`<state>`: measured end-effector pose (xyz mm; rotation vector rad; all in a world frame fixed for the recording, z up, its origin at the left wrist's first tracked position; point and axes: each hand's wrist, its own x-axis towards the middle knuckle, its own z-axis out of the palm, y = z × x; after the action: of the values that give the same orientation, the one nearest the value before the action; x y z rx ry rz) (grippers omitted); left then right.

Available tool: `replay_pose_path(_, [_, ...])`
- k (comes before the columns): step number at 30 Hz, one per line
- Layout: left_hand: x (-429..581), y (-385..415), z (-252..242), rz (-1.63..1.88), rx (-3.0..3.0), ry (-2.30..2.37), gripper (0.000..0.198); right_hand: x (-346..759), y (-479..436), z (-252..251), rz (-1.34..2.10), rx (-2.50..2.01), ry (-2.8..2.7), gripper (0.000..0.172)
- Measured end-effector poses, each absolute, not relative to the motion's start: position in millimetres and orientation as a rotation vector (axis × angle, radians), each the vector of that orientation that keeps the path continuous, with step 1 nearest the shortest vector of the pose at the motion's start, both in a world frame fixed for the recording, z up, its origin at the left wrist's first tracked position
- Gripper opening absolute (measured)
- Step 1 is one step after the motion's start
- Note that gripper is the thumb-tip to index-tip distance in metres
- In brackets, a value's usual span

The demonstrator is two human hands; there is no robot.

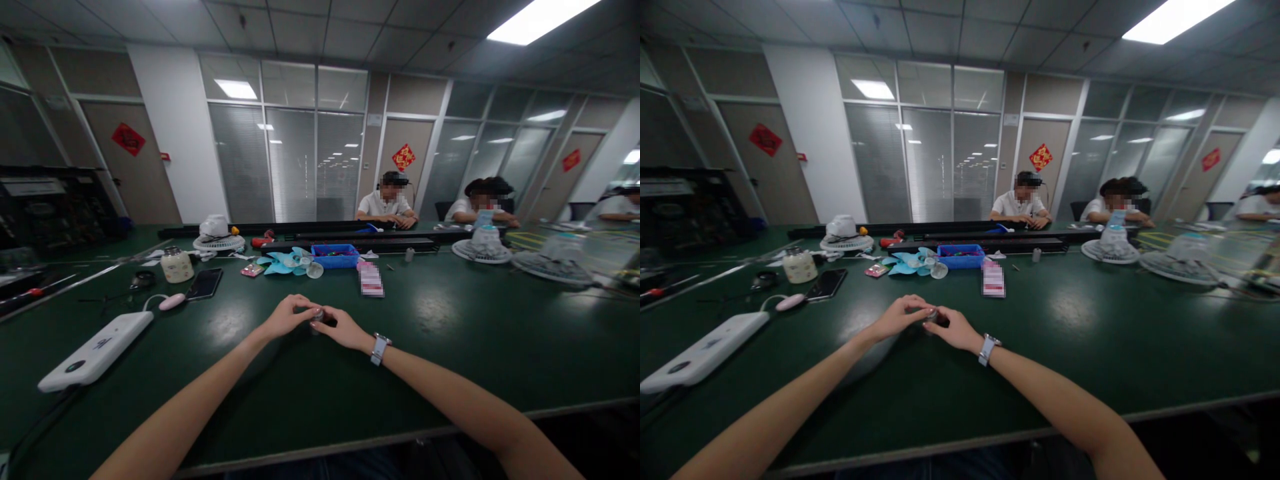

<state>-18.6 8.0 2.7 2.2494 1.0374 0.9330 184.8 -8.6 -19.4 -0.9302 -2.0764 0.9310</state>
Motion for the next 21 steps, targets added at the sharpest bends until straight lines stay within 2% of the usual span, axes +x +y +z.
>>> replay_pose_path(21, [-12.6,12.5,-6.0,1.08,2.231,1.282,0.024,184.5,-8.8,-17.9,0.928,-0.928,-2.086,0.034])
